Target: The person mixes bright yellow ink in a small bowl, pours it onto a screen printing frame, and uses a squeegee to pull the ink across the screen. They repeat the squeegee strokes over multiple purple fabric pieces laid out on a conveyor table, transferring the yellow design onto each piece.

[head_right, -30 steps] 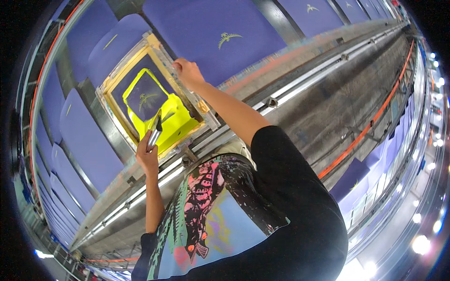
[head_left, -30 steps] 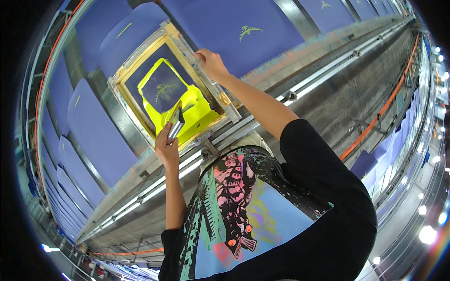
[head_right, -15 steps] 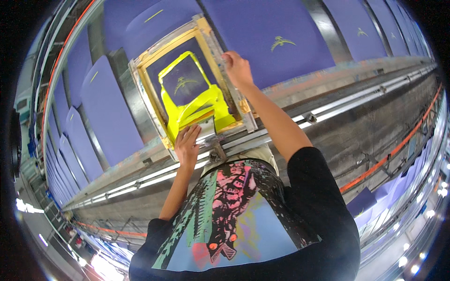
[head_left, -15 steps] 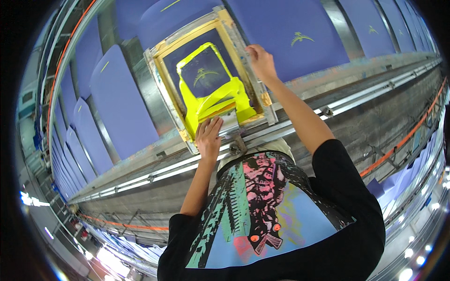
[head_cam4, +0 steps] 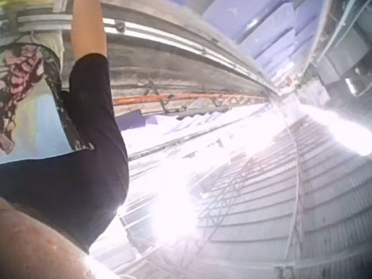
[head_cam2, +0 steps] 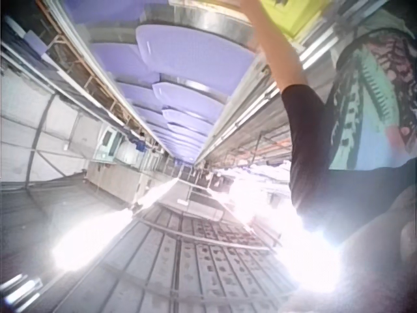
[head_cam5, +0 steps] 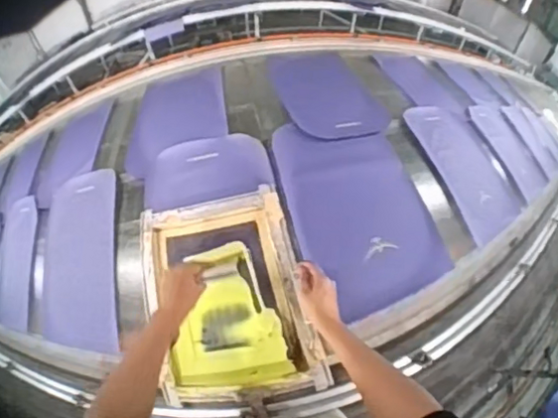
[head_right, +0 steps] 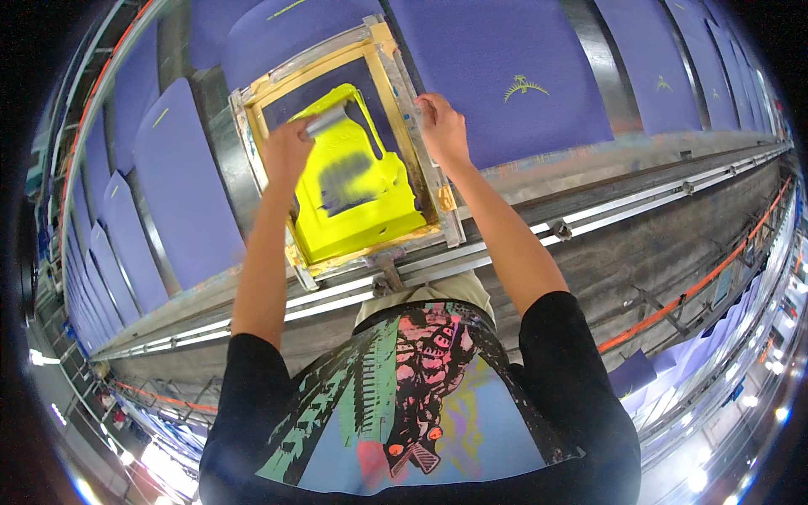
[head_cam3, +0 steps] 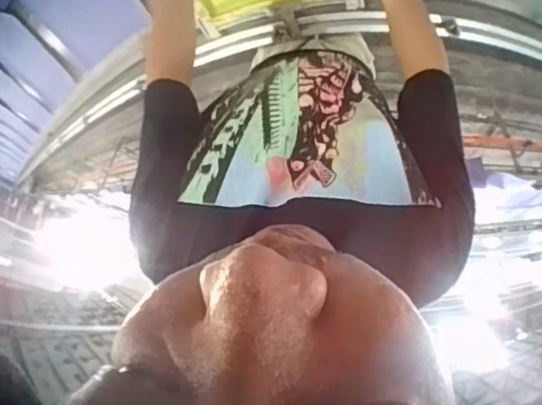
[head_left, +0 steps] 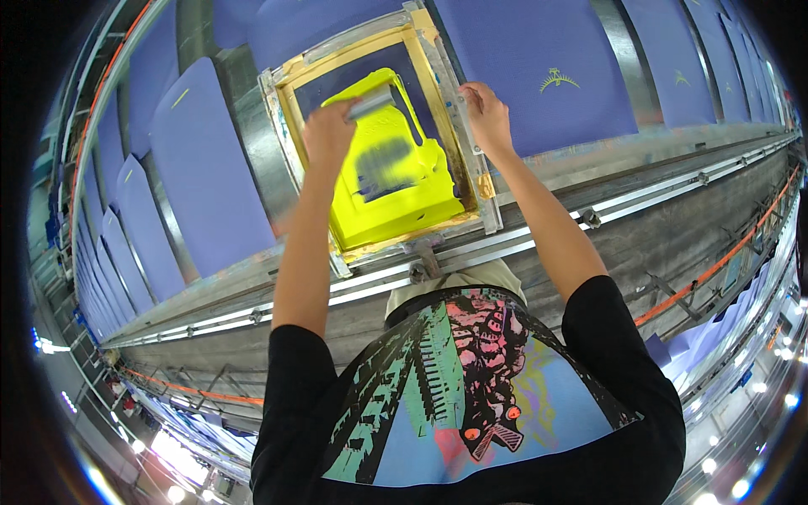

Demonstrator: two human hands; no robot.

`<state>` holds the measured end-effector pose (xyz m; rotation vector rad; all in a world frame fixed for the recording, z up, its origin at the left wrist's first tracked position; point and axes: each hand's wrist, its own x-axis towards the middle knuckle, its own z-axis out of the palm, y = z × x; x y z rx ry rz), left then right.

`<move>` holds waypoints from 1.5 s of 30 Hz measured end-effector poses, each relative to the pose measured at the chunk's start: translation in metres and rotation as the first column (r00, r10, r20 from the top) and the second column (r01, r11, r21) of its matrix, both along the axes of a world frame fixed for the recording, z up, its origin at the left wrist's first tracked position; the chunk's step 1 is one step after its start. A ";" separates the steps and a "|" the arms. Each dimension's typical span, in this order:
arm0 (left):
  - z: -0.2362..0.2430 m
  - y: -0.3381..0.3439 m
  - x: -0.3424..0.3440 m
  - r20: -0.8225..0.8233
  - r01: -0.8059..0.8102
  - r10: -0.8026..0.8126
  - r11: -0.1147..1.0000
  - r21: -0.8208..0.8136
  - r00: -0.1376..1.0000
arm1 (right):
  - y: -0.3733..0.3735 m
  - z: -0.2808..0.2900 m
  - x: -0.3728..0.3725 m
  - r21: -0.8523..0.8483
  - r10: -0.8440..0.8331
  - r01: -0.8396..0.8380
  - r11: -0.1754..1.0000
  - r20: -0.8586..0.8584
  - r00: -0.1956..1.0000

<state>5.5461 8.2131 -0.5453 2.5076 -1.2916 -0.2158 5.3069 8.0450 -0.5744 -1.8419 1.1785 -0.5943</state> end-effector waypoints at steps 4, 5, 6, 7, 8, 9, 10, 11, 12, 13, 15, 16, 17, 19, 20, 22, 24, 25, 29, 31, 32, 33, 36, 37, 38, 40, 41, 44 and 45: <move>-0.006 0.051 -0.062 0.012 0.111 -0.111 0.972 -0.209 0.994 | -0.002 -0.005 -0.001 0.008 -0.030 0.029 1.000 0.021 0.999; -0.009 0.069 -0.069 0.013 0.149 -0.151 0.947 -0.285 0.988 | 0.003 -0.002 0.002 0.020 -0.028 0.028 0.999 0.009 1.000; -0.009 0.079 -0.081 0.013 0.149 -0.151 0.953 -0.264 0.988 | 0.002 -0.002 0.001 0.019 -0.033 0.033 0.999 -0.007 0.999; -0.007 0.081 -0.085 -0.044 0.132 -0.151 0.949 -0.287 0.988 | 0.001 -0.002 -0.001 0.027 -0.033 0.033 0.999 -0.005 0.999; -0.006 0.078 -0.079 -0.081 0.135 -0.160 0.959 -0.250 0.984 | 0.001 -0.003 -0.004 0.034 -0.037 0.038 0.999 -0.005 0.999; 0.000 0.071 -0.069 -0.113 0.137 -0.164 0.966 -0.220 0.980 | -0.003 -0.002 -0.003 0.033 -0.039 0.039 0.999 -0.001 0.999; 0.007 0.057 -0.053 -0.180 0.088 -0.105 0.991 -0.103 0.978 | -0.002 -0.002 -0.003 0.035 -0.033 0.033 0.999 0.007 0.999; 0.015 0.035 -0.029 -0.244 0.049 -0.044 0.999 0.018 0.969 | -0.002 -0.002 -0.004 0.038 -0.033 0.033 0.999 0.013 0.999; 0.014 0.020 -0.001 -0.236 0.042 -0.040 0.999 0.004 0.971 | -0.002 -0.001 -0.002 0.045 -0.021 0.021 0.999 0.017 1.000; 0.011 0.007 0.027 -0.229 0.034 -0.035 0.999 -0.008 0.973 | -0.003 -0.002 0.004 0.028 -0.002 0.000 1.000 0.051 0.999; 0.006 -0.017 0.057 -0.179 0.000 0.002 1.000 0.013 0.984 | 0.004 -0.003 0.008 0.011 0.006 -0.008 1.000 0.100 0.995; 0.004 -0.020 0.052 -0.154 -0.015 0.019 1.000 0.025 0.988 | 0.003 0.000 0.004 0.079 0.019 -0.017 0.997 -0.019 1.000; 0.003 -0.021 0.046 -0.126 -0.035 0.040 0.999 0.038 0.991 | 0.000 0.003 0.004 0.039 0.022 -0.023 0.999 0.016 1.000; -0.001 -0.014 0.021 -0.107 -0.032 0.038 0.998 0.061 0.993 | 0.001 -0.008 0.004 -0.017 0.019 -0.018 1.000 0.084 0.996; -0.003 -0.006 0.003 -0.112 -0.017 0.023 0.998 0.062 0.993 | 0.003 -0.012 0.000 -0.030 0.003 -0.001 1.000 0.082 0.997; -0.014 0.022 -0.027 -0.073 0.006 -0.005 1.000 0.015 0.997 | 0.000 -0.018 0.002 -0.064 0.002 0.005 0.998 0.102 0.995; -0.022 0.055 -0.061 -0.049 0.064 -0.067 0.996 -0.060 0.997 | 0.000 -0.013 0.002 -0.009 0.018 -0.018 1.000 0.008 1.000; -0.019 0.066 -0.077 -0.057 0.097 -0.103 0.990 -0.098 0.993 | -0.002 -0.010 0.001 0.011 0.027 -0.027 1.000 -0.039 0.999; -0.026 0.099 -0.114 -0.037 0.173 -0.197 0.923 -0.344 0.980 | -0.017 -0.022 -0.003 0.000 0.016 -0.016 1.000 0.026 1.000; -0.014 0.114 -0.118 -0.050 0.184 -0.212 0.927 -0.328 0.976 | -0.018 -0.007 0.001 -0.067 0.037 -0.036 0.997 0.010 0.999; -0.009 0.118 -0.119 -0.045 0.164 -0.191 0.926 -0.339 0.981 | -0.021 0.004 0.004 -0.127 0.061 -0.060 0.990 0.000 0.998; 0.003 0.124 -0.120 -0.042 0.153 -0.178 0.928 -0.341 0.983 | -0.012 0.016 0.009 -0.178 0.075 -0.075 0.981 -0.009 0.997; 0.026 0.126 -0.132 -0.011 0.097 -0.108 0.933 -0.347 0.994 | 0.000 0.051 0.015 -0.046 0.092 -0.091 0.995 0.019 0.996; 0.030 0.126 -0.134 -0.020 0.072 -0.084 0.937 -0.342 0.996 | 0.004 0.055 0.015 -0.079 0.110 -0.106 0.991 0.058 0.992; 0.034 0.128 -0.134 -0.028 0.048 -0.061 0.940 -0.337 0.998 | 0.011 0.056 0.019 -0.113 0.128 -0.117 0.987 0.097 0.987; 0.039 0.126 -0.138 -0.031 0.022 -0.033 0.945 -0.326 0.999 | 0.019 0.063 0.016 -0.081 0.133 -0.128 0.988 0.061 0.989; 0.037 0.125 -0.137 -0.025 0.024 -0.033 0.950 -0.312 0.999 | 0.021 0.058 0.015 -0.094 0.139 -0.130 0.987 0.097 0.986; 0.038 0.131 -0.119 -0.016 0.047 -0.052 0.972 -0.230 0.999 | 0.033 0.026 0.022 -0.099 0.093 -0.076 0.992 0.186 0.978; 0.033 0.132 -0.118 -0.049 0.047 -0.055 0.986 -0.159 0.997 | 0.034 0.019 0.019 -0.092 0.079 -0.062 0.994 0.193 0.978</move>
